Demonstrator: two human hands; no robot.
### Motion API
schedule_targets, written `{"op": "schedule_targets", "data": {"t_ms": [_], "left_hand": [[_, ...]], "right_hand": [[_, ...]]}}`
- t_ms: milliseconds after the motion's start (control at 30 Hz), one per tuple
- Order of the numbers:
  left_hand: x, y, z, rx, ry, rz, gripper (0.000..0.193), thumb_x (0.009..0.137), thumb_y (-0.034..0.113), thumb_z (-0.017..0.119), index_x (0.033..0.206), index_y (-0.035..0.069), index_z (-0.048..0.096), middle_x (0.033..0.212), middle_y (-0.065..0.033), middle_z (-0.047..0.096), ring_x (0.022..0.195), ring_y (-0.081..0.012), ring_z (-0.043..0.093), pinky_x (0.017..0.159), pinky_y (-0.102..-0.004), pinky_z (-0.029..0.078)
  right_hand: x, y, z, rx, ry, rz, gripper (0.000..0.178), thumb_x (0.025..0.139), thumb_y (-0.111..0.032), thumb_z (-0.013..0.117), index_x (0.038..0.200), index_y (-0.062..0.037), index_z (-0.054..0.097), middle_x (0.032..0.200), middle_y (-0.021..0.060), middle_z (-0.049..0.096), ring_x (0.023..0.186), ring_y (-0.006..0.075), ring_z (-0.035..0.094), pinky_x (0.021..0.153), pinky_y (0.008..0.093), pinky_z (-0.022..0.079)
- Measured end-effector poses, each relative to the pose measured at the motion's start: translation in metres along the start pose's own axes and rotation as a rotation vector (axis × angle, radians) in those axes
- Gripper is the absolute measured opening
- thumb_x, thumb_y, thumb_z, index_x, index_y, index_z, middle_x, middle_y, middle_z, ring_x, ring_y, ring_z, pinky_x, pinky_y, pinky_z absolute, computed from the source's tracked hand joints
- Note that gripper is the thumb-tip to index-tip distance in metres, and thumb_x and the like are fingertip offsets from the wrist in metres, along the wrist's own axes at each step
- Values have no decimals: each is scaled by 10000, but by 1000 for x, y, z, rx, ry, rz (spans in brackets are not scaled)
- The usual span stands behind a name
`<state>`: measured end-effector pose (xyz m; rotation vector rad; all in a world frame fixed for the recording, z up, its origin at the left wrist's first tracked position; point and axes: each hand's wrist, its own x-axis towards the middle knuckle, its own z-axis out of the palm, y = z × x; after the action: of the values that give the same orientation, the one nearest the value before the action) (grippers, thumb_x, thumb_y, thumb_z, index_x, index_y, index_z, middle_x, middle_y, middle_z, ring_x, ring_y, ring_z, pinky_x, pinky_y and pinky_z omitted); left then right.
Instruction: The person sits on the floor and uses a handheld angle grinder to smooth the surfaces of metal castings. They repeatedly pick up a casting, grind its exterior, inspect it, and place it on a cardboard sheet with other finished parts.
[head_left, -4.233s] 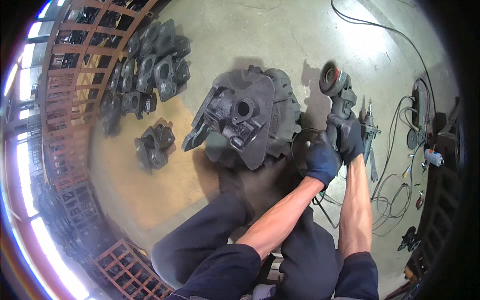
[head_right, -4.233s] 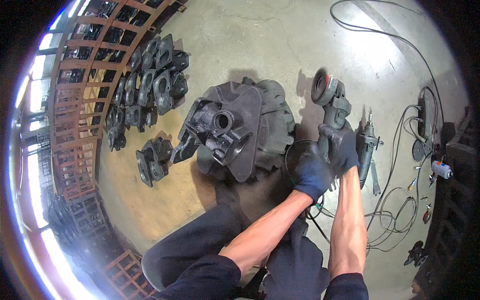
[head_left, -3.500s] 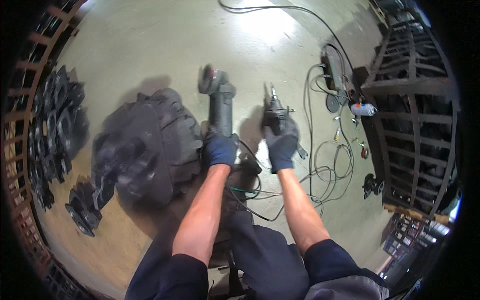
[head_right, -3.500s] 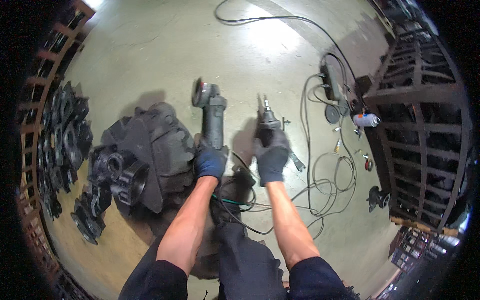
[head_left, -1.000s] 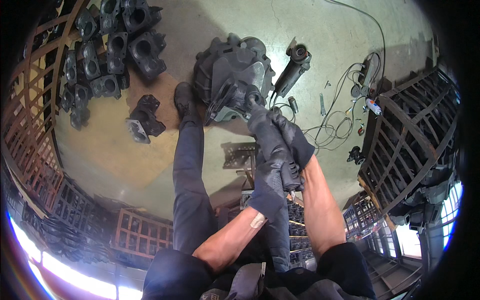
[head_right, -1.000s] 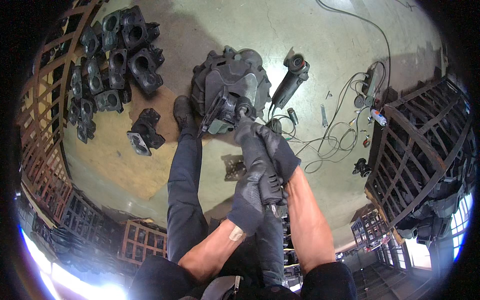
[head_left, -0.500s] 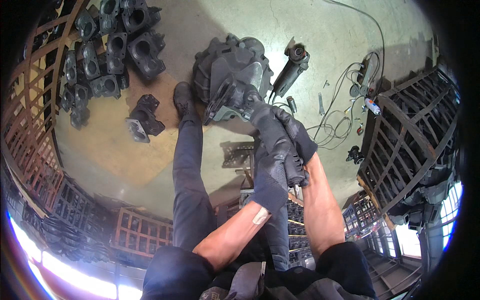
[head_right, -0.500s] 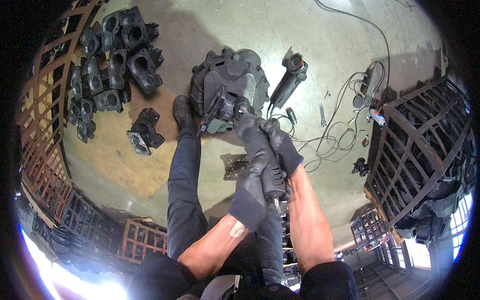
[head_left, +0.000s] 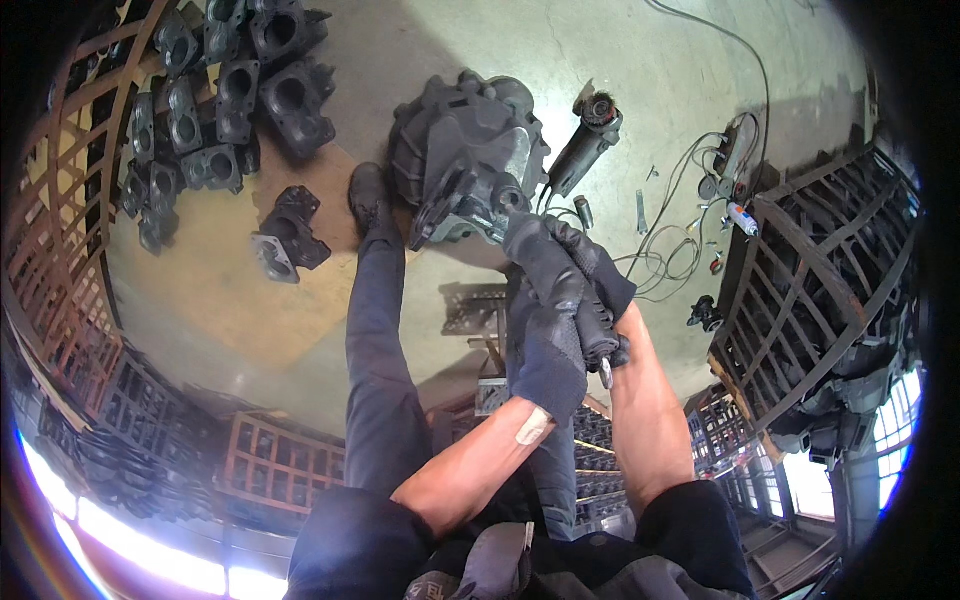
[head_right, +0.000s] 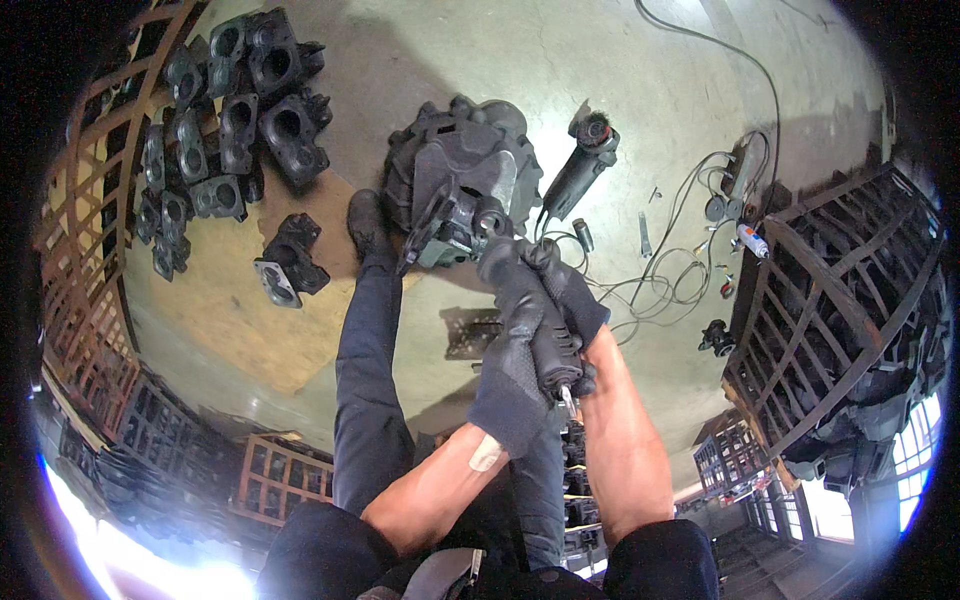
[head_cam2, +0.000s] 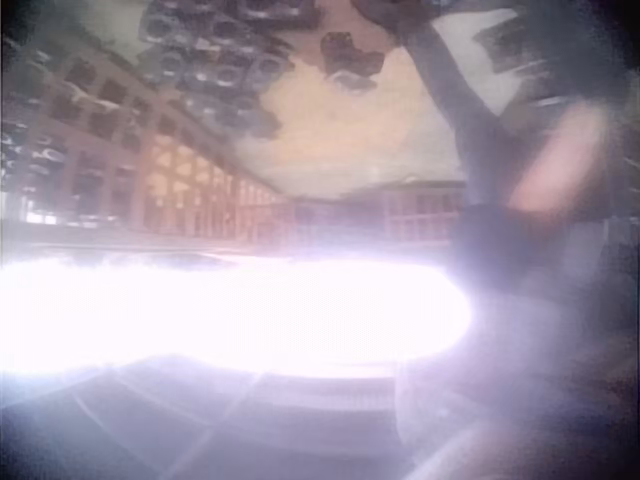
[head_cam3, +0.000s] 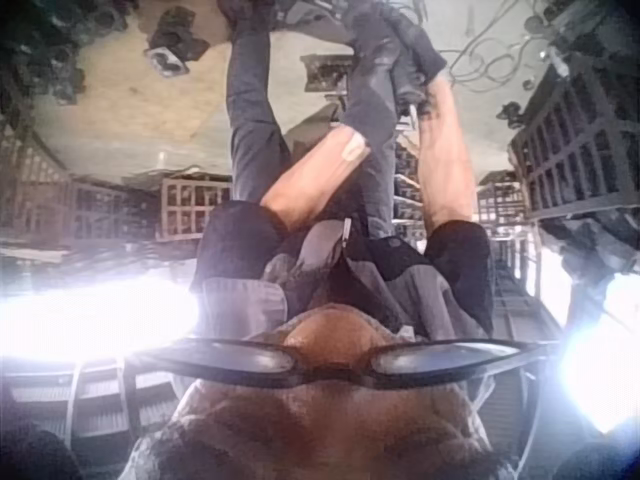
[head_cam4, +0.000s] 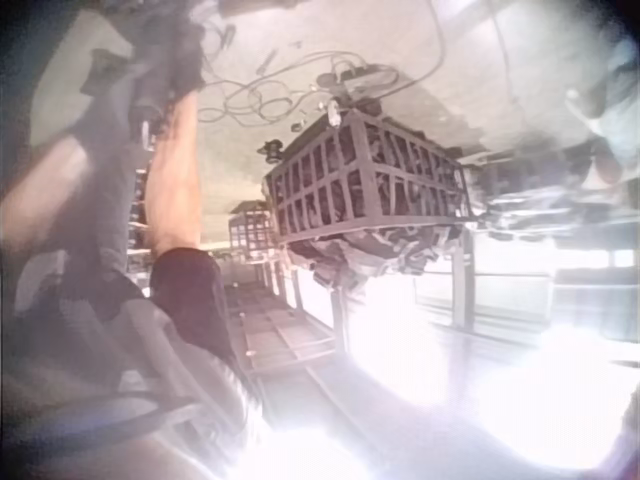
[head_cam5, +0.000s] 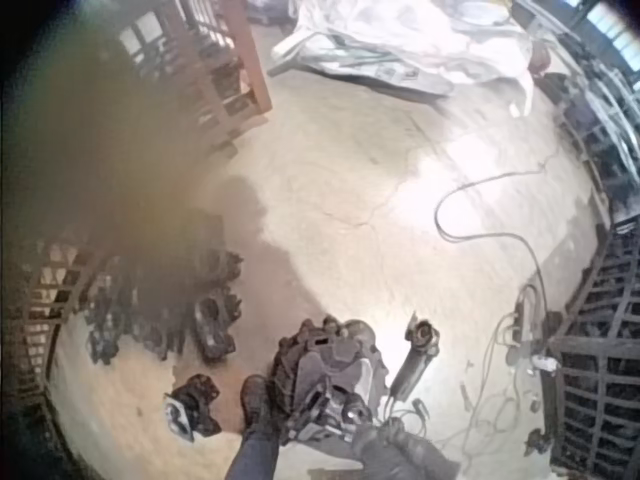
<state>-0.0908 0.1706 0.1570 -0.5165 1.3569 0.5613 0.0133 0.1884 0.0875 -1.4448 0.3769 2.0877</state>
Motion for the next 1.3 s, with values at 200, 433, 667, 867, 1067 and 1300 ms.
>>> {"op": "schedule_targets", "data": {"t_ms": [200, 433, 667, 867, 1067, 1300], "left_hand": [[-5, 6, 9, -96, -32, -54, 381, 956, 294, 632, 1191, 4, 558, 940, -110, 647, 757, -224, 653, 644, -347, 576], [-12, 17, 15, -185, -51, -120, 379, 955, 292, 632, 1189, 3, 558, 938, -114, 648, 752, -224, 653, 654, -345, 572], [-15, 18, 19, -195, -43, -110, 376, 955, 293, 630, 1182, 1, 560, 928, -120, 649, 739, -226, 653, 659, -344, 570], [-17, 22, 20, -184, -26, -80, 373, 956, 297, 627, 1171, 0, 563, 916, -127, 651, 723, -229, 654, 659, -344, 570], [-10, 15, 3, -18, -1, -61, 380, 953, 322, 629, 1141, -4, 571, 877, -123, 650, 670, -231, 648, 565, -333, 572], [-11, 3, -1, 12, -10, -40, 370, 941, 350, 639, 1088, 13, 604, 865, -99, 649, 673, -221, 645, 552, -360, 581]], "right_hand": [[-8, -15, 25, -33, 75, 18, 324, 1056, -316, 466, 1193, -47, 583, 1068, 77, 636, 884, 129, 627, 769, 286, 558], [-8, -10, 28, -3, 29, -1, 307, 1059, -281, 458, 1225, -51, 575, 1072, 59, 630, 883, 118, 619, 781, 288, 554], [-13, -9, 33, 76, 124, 23, 298, 1044, -288, 502, 1205, -51, 585, 1023, 78, 650, 820, 142, 651, 693, 290, 574], [-11, -18, 38, 12, 116, -64, 271, 1044, -283, 503, 1183, -63, 580, 1005, 71, 644, 807, 148, 643, 700, 292, 573], [-21, -14, 57, 88, 190, -26, 331, 1030, -351, 510, 1199, -71, 564, 958, 109, 652, 766, 187, 656, 656, 326, 577], [-14, 1, 33, 17, 135, -8, 395, 1021, -376, 517, 1221, -37, 550, 954, 131, 664, 752, 209, 674, 658, 338, 588]]}}
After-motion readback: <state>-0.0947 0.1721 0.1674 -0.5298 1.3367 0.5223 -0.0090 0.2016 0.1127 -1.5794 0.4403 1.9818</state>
